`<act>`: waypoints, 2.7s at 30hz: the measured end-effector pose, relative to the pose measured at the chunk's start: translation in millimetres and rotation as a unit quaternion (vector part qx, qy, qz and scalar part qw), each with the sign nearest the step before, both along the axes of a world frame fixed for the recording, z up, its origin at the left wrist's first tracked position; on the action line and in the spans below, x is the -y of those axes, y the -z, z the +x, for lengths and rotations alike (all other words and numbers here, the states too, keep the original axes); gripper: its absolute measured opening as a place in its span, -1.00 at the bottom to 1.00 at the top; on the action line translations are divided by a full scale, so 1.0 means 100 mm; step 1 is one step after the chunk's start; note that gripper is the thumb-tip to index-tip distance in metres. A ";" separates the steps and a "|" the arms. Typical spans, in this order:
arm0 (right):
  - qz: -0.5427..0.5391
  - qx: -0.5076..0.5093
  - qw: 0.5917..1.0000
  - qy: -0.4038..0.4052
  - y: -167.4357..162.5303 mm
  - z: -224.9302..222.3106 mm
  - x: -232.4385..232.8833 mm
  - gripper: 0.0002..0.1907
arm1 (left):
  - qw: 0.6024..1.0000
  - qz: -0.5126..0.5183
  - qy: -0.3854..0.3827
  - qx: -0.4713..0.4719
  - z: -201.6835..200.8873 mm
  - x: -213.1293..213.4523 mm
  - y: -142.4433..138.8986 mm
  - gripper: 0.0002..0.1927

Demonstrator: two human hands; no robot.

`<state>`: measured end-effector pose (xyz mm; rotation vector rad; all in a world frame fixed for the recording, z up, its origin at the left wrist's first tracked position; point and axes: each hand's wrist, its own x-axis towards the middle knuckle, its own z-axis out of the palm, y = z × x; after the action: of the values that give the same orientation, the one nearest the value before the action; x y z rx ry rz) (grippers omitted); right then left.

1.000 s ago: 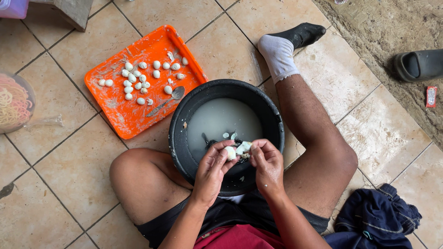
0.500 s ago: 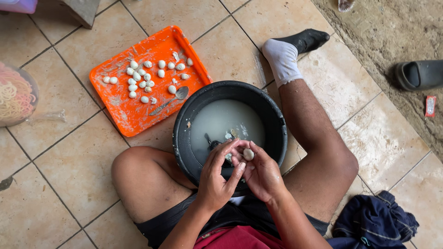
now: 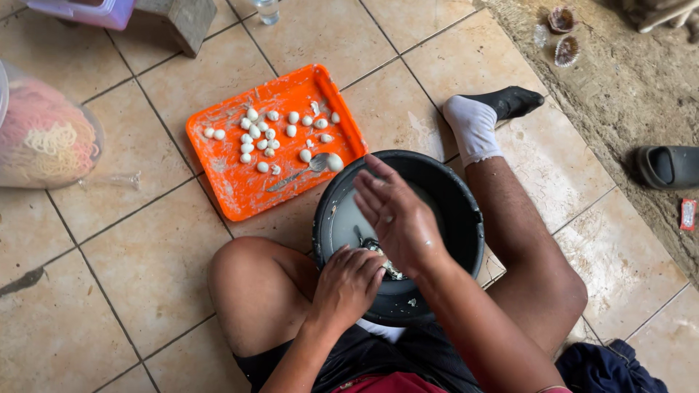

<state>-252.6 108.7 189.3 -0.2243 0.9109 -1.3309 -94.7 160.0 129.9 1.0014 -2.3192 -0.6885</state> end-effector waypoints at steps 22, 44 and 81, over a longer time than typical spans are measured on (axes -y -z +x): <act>0.339 -0.523 0.706 -0.337 2.50 -0.82 0.48 -0.68 | 0.993 0.060 -0.032 -0.095 0.07 0.14 -0.05 -0.88; 0.242 -0.163 0.899 -0.327 1.79 -0.26 0.52 -0.66 | 0.991 0.027 -0.040 -0.124 0.10 0.14 0.01 -0.91; -0.167 -0.501 0.633 -0.567 1.85 -0.17 0.26 -0.66 | 0.945 0.016 -0.032 -0.326 0.28 0.03 0.43 -0.90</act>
<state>-269.7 82.3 4.7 -1.6711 1.0534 -0.0109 -66.3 157.5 86.9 0.7126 -1.6938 -0.8745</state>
